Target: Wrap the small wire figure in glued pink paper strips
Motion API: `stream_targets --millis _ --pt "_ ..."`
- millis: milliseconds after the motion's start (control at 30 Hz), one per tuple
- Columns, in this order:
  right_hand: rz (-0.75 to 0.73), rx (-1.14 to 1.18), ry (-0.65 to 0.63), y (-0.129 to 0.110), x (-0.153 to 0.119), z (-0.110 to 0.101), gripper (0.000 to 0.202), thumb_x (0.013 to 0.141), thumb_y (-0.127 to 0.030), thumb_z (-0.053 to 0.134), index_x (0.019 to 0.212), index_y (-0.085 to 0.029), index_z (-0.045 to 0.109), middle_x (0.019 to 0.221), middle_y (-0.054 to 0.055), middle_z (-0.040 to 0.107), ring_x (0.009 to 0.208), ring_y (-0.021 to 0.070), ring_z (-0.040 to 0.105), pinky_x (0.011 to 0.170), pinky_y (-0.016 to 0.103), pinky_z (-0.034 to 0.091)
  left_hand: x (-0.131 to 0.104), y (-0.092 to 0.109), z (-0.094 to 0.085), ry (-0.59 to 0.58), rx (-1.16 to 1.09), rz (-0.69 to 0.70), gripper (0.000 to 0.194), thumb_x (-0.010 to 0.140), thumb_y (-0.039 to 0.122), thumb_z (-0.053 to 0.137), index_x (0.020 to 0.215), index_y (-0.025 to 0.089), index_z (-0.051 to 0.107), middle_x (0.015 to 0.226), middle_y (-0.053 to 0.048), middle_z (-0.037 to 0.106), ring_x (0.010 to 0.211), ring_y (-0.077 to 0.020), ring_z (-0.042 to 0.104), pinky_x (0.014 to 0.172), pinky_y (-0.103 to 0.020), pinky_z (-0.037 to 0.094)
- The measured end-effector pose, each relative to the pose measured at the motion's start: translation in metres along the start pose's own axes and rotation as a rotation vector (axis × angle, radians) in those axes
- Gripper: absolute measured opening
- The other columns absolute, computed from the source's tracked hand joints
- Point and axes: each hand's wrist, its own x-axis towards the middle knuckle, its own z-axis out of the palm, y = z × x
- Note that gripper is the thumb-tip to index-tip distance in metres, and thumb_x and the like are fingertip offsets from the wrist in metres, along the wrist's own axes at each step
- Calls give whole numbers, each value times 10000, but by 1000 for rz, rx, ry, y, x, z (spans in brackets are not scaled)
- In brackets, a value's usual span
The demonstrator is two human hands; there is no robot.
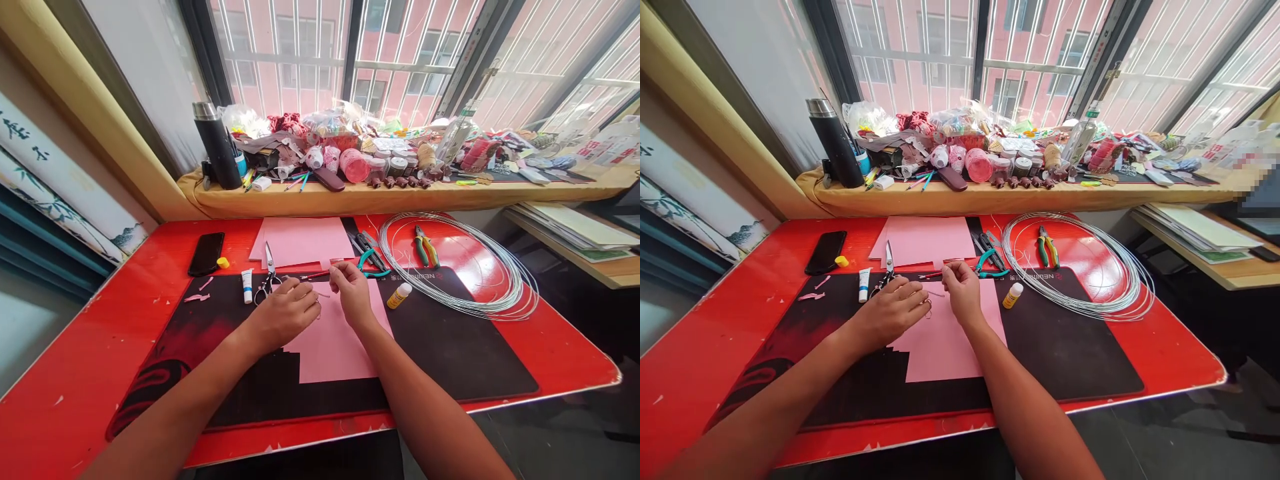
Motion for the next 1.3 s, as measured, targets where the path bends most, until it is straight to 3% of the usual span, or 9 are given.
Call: stream_targets --millis 167,267,333,400,467,533,733,933,1300 --pt "-15 13 54 -2 7 -7 218 837 -412 733 830 -218 636 634 -47 549 574 134 468 578 291 398 3 2 29 -46 -65 39 282 1046 77 481 1027 192 737 976 -91 745 980 -251 642 949 -411 467" --pt "-7 22 49 -4 6 -7 204 836 -394 737 810 -216 641 627 -47 547 573 130 465 579 288 399 -10 6 35 -5 -179 -33 272 1053 103 478 1126 195 723 1121 -101 758 1065 -258 658 989 -416 472" --pt "3 42 36 -6 4 -6 197 837 -382 743 808 -216 641 624 -49 544 574 127 460 582 286 398 -20 11 33 47 -271 -198 268 1061 135 466 1150 196 712 1165 -100 753 1126 -264 661 1011 -409 475" --pt "10 54 32 -8 3 -5 195 837 -377 746 805 -218 638 628 -48 544 576 127 461 584 287 402 -26 16 28 51 -361 -440 236 1075 206 469 1076 189 704 1065 -86 749 1012 -243 690 922 -371 506" --pt "12 56 27 -7 3 -4 194 839 -382 744 808 -222 639 628 -47 544 575 129 465 581 289 402 -27 20 24 -36 -415 -637 242 1082 320 496 1012 199 694 1002 -65 741 889 -232 701 797 -351 512" --pt "8 52 18 -6 3 -4 194 840 -389 742 813 -227 640 628 -47 543 573 131 467 575 290 400 -24 23 22 -149 -433 -722 242 1064 384 535 1028 203 691 1050 -68 748 914 -248 721 767 -353 514" --pt "32 52 13 -4 1 -2 203 818 -393 752 807 -228 634 619 -49 539 564 129 460 560 288 398 -15 18 31 -232 -449 -800 294 1012 370 591 1240 198 660 1285 -113 724 1131 -308 721 859 -382 534" --pt "36 27 -17 -10 -3 0 200 837 -390 732 792 -233 616 623 -48 527 570 134 462 571 295 405 -7 1 35 -212 -649 -877 335 992 496 556 1003 221 746 981 -86 796 911 -290 732 762 -372 502" --pt "43 -4 -65 -11 -7 3 190 852 -384 716 790 -231 621 641 -38 547 580 139 475 571 294 407 -2 2 37 -175 -813 -878 253 921 391 582 823 240 759 785 -30 762 706 -226 654 631 -326 394"
